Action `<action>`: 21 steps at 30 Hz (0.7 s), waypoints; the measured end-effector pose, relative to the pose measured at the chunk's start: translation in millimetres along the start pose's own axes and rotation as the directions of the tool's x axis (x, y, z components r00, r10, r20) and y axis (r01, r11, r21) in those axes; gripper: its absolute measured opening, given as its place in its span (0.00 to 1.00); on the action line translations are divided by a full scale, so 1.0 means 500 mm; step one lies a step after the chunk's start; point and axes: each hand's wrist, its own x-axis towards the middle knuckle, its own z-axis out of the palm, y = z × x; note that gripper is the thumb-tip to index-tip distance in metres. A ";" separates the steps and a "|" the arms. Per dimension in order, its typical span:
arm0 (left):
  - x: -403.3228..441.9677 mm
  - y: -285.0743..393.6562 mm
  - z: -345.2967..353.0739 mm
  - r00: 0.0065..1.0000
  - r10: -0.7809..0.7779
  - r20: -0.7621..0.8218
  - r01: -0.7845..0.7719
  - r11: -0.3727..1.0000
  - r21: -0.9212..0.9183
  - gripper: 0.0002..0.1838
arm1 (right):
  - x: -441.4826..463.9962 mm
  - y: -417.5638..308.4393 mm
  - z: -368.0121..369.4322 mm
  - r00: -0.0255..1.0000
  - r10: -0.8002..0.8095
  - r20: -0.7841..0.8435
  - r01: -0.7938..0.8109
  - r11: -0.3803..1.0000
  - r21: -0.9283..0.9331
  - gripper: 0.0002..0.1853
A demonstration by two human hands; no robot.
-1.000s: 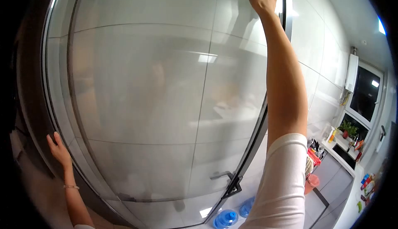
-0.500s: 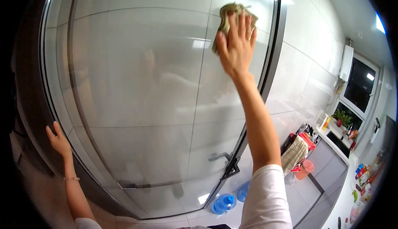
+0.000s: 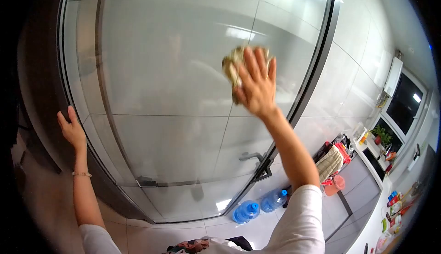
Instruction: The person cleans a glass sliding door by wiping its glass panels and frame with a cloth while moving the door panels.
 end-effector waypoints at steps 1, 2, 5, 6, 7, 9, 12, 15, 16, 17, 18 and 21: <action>0.001 0.001 0.000 1.000 -0.002 0.004 0.002 1.000 -0.004 0.27 | 0.046 0.015 -0.015 1.000 0.011 0.003 -0.011 0.999 -0.047 0.29; 0.000 0.000 0.001 1.000 -0.008 0.000 0.008 1.000 0.000 0.27 | 0.088 0.039 -0.019 0.998 0.005 -0.067 -0.007 0.999 -0.033 0.29; -0.001 -0.002 0.001 1.000 -0.008 0.003 0.008 1.000 0.017 0.27 | 0.228 0.146 -0.027 0.959 -0.055 -0.280 0.027 0.995 -0.101 0.30; -0.001 0.001 -0.002 1.000 -0.020 0.010 0.020 1.000 0.012 0.27 | 0.283 0.183 -0.035 0.944 -0.092 -0.318 0.037 0.984 -0.173 0.26; -0.002 0.004 -0.004 0.999 -0.030 0.019 0.029 1.000 0.006 0.28 | 0.331 0.227 -0.042 0.931 -0.022 -0.364 -0.023 0.993 -0.118 0.26; -0.002 0.007 -0.003 0.999 -0.037 0.021 0.037 0.999 0.013 0.28 | 0.415 0.217 -0.058 0.864 0.307 -0.398 -0.410 0.889 -0.205 0.23; -0.003 0.002 -0.001 0.999 -0.049 0.017 0.049 0.999 0.020 0.29 | 0.422 0.191 -0.044 0.830 0.325 -0.453 -0.410 0.907 -0.100 0.24; -0.001 0.002 0.000 0.999 -0.052 0.014 0.052 0.999 0.008 0.29 | 0.365 0.125 -0.028 0.867 0.128 -0.482 -0.197 0.976 -0.094 0.24; -0.001 0.004 0.000 0.998 -0.059 0.013 0.059 0.998 -0.004 0.29 | 0.338 0.085 -0.019 0.861 0.198 -0.469 -0.247 0.968 -0.045 0.24; -0.001 0.002 0.001 0.998 -0.056 0.024 0.056 0.998 -0.009 0.29 | 0.308 0.043 -0.013 0.869 0.212 -0.446 -0.263 0.963 -0.056 0.24; 0.000 -0.005 0.003 0.999 -0.044 0.015 0.044 0.999 0.017 0.29 | 0.279 0.004 -0.011 0.887 0.191 -0.421 -0.243 0.967 -0.074 0.25; 0.002 -0.011 0.006 1.000 -0.022 0.013 0.022 1.000 -0.001 0.26 | 0.186 -0.110 0.011 0.919 0.224 -0.323 -0.235 0.972 0.003 0.28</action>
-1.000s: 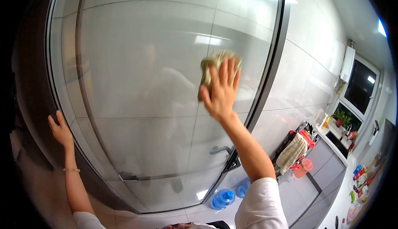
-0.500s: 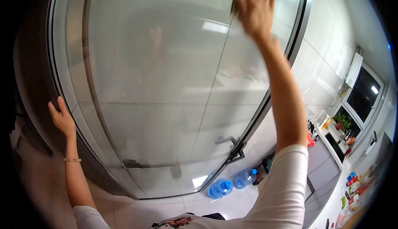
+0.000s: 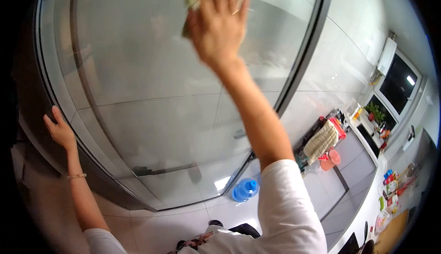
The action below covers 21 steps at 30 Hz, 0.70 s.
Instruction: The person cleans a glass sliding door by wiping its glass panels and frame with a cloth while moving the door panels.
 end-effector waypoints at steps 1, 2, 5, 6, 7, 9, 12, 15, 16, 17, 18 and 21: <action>0.003 0.000 -0.001 1.000 0.003 0.018 -0.002 1.000 -0.006 0.26 | -0.038 -0.028 -0.011 0.997 0.001 0.072 -0.005 0.999 0.052 0.29; 0.003 -0.002 -0.002 0.999 0.005 0.036 -0.005 1.000 -0.009 0.27 | -0.077 -0.047 -0.024 0.991 -0.028 0.130 0.016 0.996 0.092 0.30; 0.009 -0.028 0.000 0.987 -0.070 0.145 0.078 0.996 -0.045 0.30 | -0.197 -0.065 -0.041 0.974 -0.091 0.209 0.056 0.984 0.170 0.26; 0.015 -0.044 0.004 0.986 -0.060 0.159 0.067 0.997 -0.040 0.30 | -0.232 -0.056 -0.043 0.967 -0.118 0.225 0.076 0.980 0.186 0.26; 0.022 -0.063 0.006 0.972 -0.121 0.201 0.138 0.988 -0.070 0.33 | -0.255 -0.028 -0.051 0.959 -0.104 0.264 0.053 0.980 0.192 0.26; 0.036 -0.052 -0.029 0.928 -0.245 0.282 0.238 0.969 0.059 0.37 | -0.282 0.056 -0.070 0.943 -0.039 0.330 -0.007 0.990 0.137 0.25; 0.039 0.059 -0.113 0.980 -0.066 0.189 0.097 0.982 -0.162 0.30 | -0.309 0.215 -0.073 0.982 0.055 0.180 -0.050 0.998 -0.034 0.29; 0.069 0.176 -0.210 0.937 0.294 0.192 -0.129 0.797 -0.590 0.20 | -0.278 0.322 -0.079 0.981 0.181 0.068 -0.179 0.983 -0.034 0.26; 0.082 0.213 -0.247 0.872 0.434 0.228 -0.176 0.711 -0.680 0.18 | -0.266 0.332 -0.077 0.978 0.206 0.042 -0.206 0.978 -0.018 0.26; 0.084 0.238 -0.287 0.767 0.563 0.308 -0.191 0.658 -0.728 0.18 | -0.269 0.329 -0.069 0.974 0.227 0.014 -0.227 0.974 0.007 0.26; 0.074 0.249 -0.326 0.647 0.656 0.389 -0.193 0.634 -0.749 0.18 | -0.275 0.324 -0.063 0.969 0.247 -0.015 -0.246 0.969 0.031 0.26; 0.000 0.254 -0.434 0.274 0.719 0.639 -0.130 0.686 -0.716 0.18 | -0.338 0.279 -0.053 0.943 0.324 -0.080 -0.319 0.945 0.074 0.27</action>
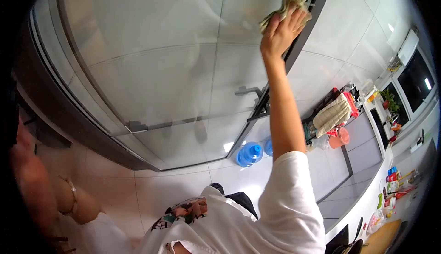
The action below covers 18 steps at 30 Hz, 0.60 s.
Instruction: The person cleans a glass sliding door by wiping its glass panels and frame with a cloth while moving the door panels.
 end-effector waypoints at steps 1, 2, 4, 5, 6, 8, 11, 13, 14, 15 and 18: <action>-0.033 0.023 0.023 0.993 -0.052 0.101 0.053 0.999 0.001 0.18 | -0.044 -0.010 -0.002 0.998 0.062 0.015 -0.062 0.998 0.004 0.27; -0.064 0.042 0.045 0.979 -0.105 0.173 0.105 0.994 0.007 0.18 | -0.088 -0.023 -0.010 0.996 0.073 0.043 -0.074 0.997 0.014 0.27; -0.117 0.073 0.076 0.948 -0.194 0.252 0.193 0.981 0.029 0.18 | -0.180 -0.045 -0.037 0.988 0.105 0.113 -0.109 0.994 0.026 0.27; -0.132 0.082 0.083 0.942 -0.220 0.254 0.217 0.975 0.039 0.18 | -0.225 -0.050 -0.051 0.980 0.126 0.153 -0.132 0.991 0.032 0.27; -0.148 0.093 0.093 0.933 -0.242 0.265 0.238 0.970 0.050 0.18 | -0.274 -0.043 -0.055 0.979 0.127 0.157 -0.137 0.989 0.057 0.28; -0.161 0.104 0.103 0.931 -0.267 0.250 0.259 0.964 0.064 0.18 | -0.314 -0.047 -0.066 0.968 0.143 0.207 -0.164 0.983 0.086 0.26; -0.170 0.102 0.108 0.932 -0.281 0.229 0.273 0.960 0.066 0.18 | -0.308 -0.058 -0.078 0.948 0.229 0.223 -0.262 0.956 0.135 0.25; -0.169 0.098 0.110 0.938 -0.275 0.213 0.264 0.961 0.079 0.18 | -0.272 -0.075 -0.072 0.936 0.300 0.184 -0.333 0.924 0.188 0.25; -0.171 0.090 0.106 0.944 -0.265 0.194 0.252 0.964 0.090 0.18 | -0.256 -0.073 -0.067 0.940 0.317 0.128 -0.339 0.913 0.227 0.25; -0.165 0.080 0.107 0.953 -0.247 0.174 0.228 0.966 0.124 0.18 | -0.218 -0.073 -0.026 0.941 0.338 0.021 -0.328 0.897 0.297 0.24; -0.155 0.052 0.112 0.965 -0.244 0.094 0.223 0.956 0.189 0.18 | -0.111 -0.113 -0.022 0.955 0.297 0.000 -0.281 0.904 0.322 0.22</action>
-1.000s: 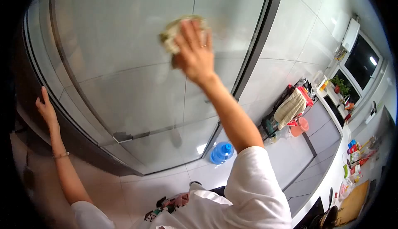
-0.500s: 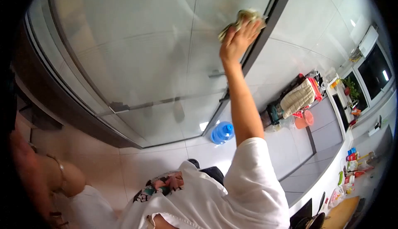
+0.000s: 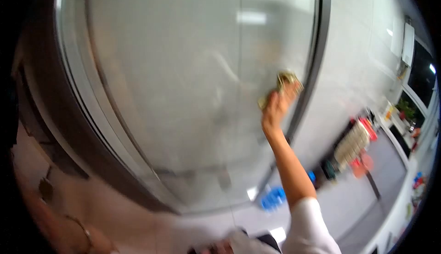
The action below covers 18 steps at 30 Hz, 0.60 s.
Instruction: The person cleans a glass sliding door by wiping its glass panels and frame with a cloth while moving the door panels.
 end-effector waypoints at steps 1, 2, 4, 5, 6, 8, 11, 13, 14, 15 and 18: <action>0.007 -0.009 -0.001 1.000 -0.008 -0.022 0.009 1.000 0.015 0.18 | 0.017 -0.014 0.004 1.000 0.003 0.018 -0.004 1.000 0.013 0.22; 0.018 -0.025 -0.002 0.999 -0.028 -0.047 0.030 0.999 0.037 0.19 | 0.046 -0.046 0.014 0.997 -0.042 0.059 0.043 0.999 -0.018 0.23; 0.040 -0.049 -0.011 0.988 -0.037 -0.148 0.050 0.995 0.084 0.19 | 0.101 -0.103 0.034 0.982 -0.131 0.133 0.142 0.987 -0.076 0.23; 0.053 -0.060 -0.020 0.979 -0.048 -0.200 0.073 0.991 0.116 0.19 | 0.111 -0.092 0.050 0.972 -0.181 0.150 0.185 0.983 -0.011 0.23; 0.057 -0.073 -0.022 0.974 -0.059 -0.218 0.090 0.987 0.133 0.19 | 0.098 -0.101 0.042 0.958 -0.185 0.221 0.192 0.981 -0.012 0.23; 0.090 -0.105 -0.046 0.964 -0.076 -0.253 0.123 0.977 0.175 0.19 | 0.081 -0.108 0.045 0.915 -0.186 0.358 0.251 0.957 -0.144 0.23; 0.132 -0.151 -0.073 0.959 -0.095 -0.269 0.158 0.962 0.221 0.19 | 0.055 -0.108 0.151 0.898 -0.231 0.376 0.342 0.902 -0.264 0.22; 0.145 -0.173 -0.084 0.949 -0.124 -0.291 0.195 0.953 0.231 0.19 | 0.055 -0.087 0.221 0.865 -0.320 0.386 0.431 0.868 -0.245 0.21; 0.077 -0.090 -0.108 0.943 -0.115 -0.314 0.202 0.944 0.260 0.19 | 0.065 -0.151 0.081 0.864 -0.341 0.369 0.439 0.871 -0.223 0.20; 0.087 -0.084 -0.118 0.942 -0.127 -0.312 0.214 0.941 0.262 0.19 | 0.079 -0.141 0.094 0.853 -0.357 0.381 0.453 0.869 -0.201 0.20; 0.042 -0.061 -0.094 0.945 -0.142 -0.296 0.217 0.946 0.240 0.19 | -0.016 -0.124 0.066 0.806 -0.385 0.449 0.496 0.853 -0.160 0.18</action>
